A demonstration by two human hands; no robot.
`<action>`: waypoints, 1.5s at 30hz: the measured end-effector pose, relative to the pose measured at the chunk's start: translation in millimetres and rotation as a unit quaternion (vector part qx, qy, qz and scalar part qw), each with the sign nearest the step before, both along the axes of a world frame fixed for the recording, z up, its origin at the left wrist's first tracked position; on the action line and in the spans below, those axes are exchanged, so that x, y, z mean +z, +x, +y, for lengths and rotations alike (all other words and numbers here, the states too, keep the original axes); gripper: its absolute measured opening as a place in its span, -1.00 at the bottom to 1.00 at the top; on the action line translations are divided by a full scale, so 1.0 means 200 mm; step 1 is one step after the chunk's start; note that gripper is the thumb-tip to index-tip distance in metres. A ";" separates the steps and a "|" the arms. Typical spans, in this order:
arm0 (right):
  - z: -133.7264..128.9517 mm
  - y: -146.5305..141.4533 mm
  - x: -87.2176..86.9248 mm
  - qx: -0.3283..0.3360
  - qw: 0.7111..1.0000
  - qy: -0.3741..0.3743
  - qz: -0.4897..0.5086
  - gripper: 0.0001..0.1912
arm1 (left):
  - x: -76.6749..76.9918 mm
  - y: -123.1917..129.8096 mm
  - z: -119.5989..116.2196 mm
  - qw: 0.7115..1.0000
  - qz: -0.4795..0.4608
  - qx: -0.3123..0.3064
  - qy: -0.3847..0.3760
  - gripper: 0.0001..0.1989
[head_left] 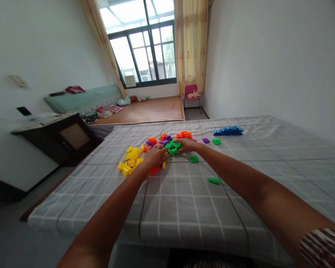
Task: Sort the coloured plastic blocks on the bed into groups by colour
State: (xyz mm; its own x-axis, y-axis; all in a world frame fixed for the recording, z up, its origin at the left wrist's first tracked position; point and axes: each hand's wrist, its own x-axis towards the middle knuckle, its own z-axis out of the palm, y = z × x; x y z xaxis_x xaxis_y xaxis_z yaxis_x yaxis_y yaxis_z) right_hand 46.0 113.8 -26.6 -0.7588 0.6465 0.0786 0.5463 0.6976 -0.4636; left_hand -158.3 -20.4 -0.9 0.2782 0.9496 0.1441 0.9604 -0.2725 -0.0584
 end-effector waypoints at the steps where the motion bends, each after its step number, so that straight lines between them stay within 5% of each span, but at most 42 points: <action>1: -0.02 -0.07 0.00 -0.005 1.000 0.000 0.026 -0.29 | 0.01 -0.05 -0.01 0.999 -0.003 0.035 0.016 -0.67; 5: -0.05 -0.18 0.03 0.022 0.985 -0.031 0.168 -0.48 | 0.05 -0.17 0.00 0.986 -0.021 0.143 0.079 -0.63; 8: -0.01 -0.05 0.08 0.004 0.965 -0.033 0.260 -0.56 | 0.08 -0.08 0.04 0.983 -0.067 0.108 0.132 -0.65; 13: 0.19 0.54 0.15 -0.135 0.950 0.042 0.279 -0.59 | 0.06 0.43 0.08 0.970 -0.116 -0.184 0.108 -0.67; 16: 0.33 1.00 0.15 -0.270 0.933 0.070 0.229 -0.58 | 0.02 0.76 0.13 0.957 -0.084 -0.268 0.071 -0.64; 20: 0.47 1.49 0.09 -0.367 0.925 0.018 0.099 -0.26 | -0.01 1.01 0.39 0.973 -0.059 -0.223 0.028 -0.55; 24: 0.59 1.68 0.04 -0.305 0.952 -0.010 -0.013 0.06 | -0.01 1.04 0.76 0.995 -0.030 -0.096 -0.028 -0.41; 28: 0.71 1.66 0.00 -0.239 0.969 -0.019 -0.067 0.13 | -0.01 0.91 1.01 0.992 0.026 -0.038 -0.114 -0.37; 32: 0.81 1.58 -0.02 -0.183 0.976 -0.082 -0.087 0.14 | 0.00 0.73 1.07 0.981 0.054 0.002 -0.185 -0.37; 38: 0.78 1.32 0.02 -0.087 0.982 -0.094 -0.139 0.00 | 0.00 0.56 0.98 0.974 0.031 -0.101 -0.198 -0.56; 45: 0.51 0.74 0.06 0.039 0.989 -0.022 -0.142 -0.12 | 0.04 0.37 0.73 0.970 0.048 -0.168 -0.171 -0.63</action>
State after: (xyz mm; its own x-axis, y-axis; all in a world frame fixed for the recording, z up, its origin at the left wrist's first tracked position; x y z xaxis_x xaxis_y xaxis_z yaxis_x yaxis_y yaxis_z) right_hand 194.7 216.7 -14.6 -0.7944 0.5828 -0.1709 0.6035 0.7258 -0.3302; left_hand -83.7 125.2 7.1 0.5769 0.7909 -0.2043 0.8087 -0.5882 0.0062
